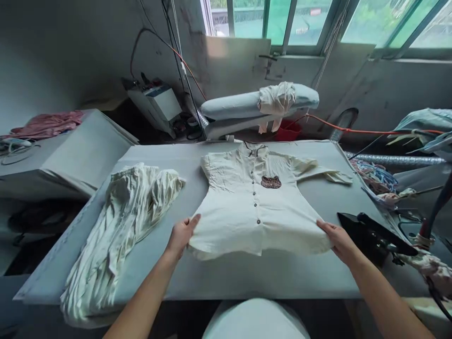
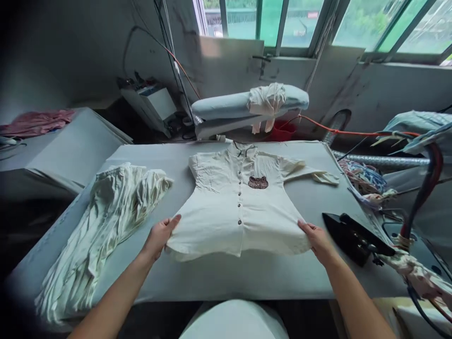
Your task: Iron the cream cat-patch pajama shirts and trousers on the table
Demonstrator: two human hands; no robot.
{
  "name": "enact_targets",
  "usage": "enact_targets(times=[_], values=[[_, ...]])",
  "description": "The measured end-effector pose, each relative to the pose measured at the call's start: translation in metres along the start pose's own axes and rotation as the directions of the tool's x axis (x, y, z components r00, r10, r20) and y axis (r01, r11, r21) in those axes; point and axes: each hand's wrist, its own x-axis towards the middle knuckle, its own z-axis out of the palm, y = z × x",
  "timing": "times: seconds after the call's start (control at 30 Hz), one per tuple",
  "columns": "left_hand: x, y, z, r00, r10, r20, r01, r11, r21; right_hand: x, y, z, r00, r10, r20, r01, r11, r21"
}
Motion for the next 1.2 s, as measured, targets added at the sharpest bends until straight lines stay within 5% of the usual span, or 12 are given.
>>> enact_targets(times=[0.1,0.23,0.37,0.47,0.53,0.63,0.7,0.83,0.93,1.03,1.13,1.2], values=[[-0.007,-0.047,-0.01,0.968,-0.187,0.167,0.119,0.928,0.353,-0.009,0.045,-0.019,0.995,0.08,-0.051,-0.093,0.924,-0.372],[-0.006,-0.06,-0.024,0.926,-0.329,0.183,0.086,0.658,0.748,-0.026,0.058,-0.031,0.985,-0.013,-0.171,-0.13,0.594,-0.794],[-0.035,-0.038,0.012,0.97,0.001,0.245,-0.199,0.585,0.786,-0.052,0.044,0.012,0.964,-0.262,0.04,0.117,0.284,-0.952],[-0.075,-0.035,0.076,0.742,0.353,0.57,-0.658,0.546,0.519,-0.07,0.052,0.078,0.832,-0.347,0.434,0.514,0.186,-0.837],[-0.096,-0.043,0.114,0.618,0.451,0.644,-0.781,0.446,0.437,-0.076,0.065,0.117,0.745,-0.373,0.554,0.63,0.12,-0.767],[-0.11,-0.056,0.14,0.643,0.492,0.587,-0.764,0.469,0.443,-0.076,0.082,0.145,0.715,-0.425,0.555,0.65,0.112,-0.752],[-0.112,-0.058,0.143,0.702,0.462,0.543,-0.703,0.571,0.423,-0.074,0.085,0.144,0.735,-0.382,0.561,0.663,0.229,-0.713],[-0.117,-0.047,0.155,0.839,0.362,0.405,-0.535,0.682,0.498,-0.064,0.069,0.111,0.758,-0.224,0.612,0.634,0.473,-0.612],[-0.129,-0.04,0.18,0.917,0.339,0.212,-0.388,0.625,0.678,-0.051,0.047,0.058,0.833,-0.22,0.507,0.551,0.413,-0.725],[-0.141,-0.043,0.195,0.925,0.343,0.164,-0.336,0.535,0.775,-0.03,0.022,-0.024,0.848,-0.173,0.501,0.528,0.355,-0.771],[-0.146,-0.05,0.189,0.925,0.324,0.197,-0.351,0.529,0.773,0.004,-0.005,-0.115,0.853,-0.509,0.115,0.334,0.362,-0.871],[-0.144,-0.054,0.177,0.908,0.328,0.259,-0.411,0.579,0.704,0.025,-0.021,-0.158,0.852,-0.521,-0.053,0.204,0.423,-0.883]])
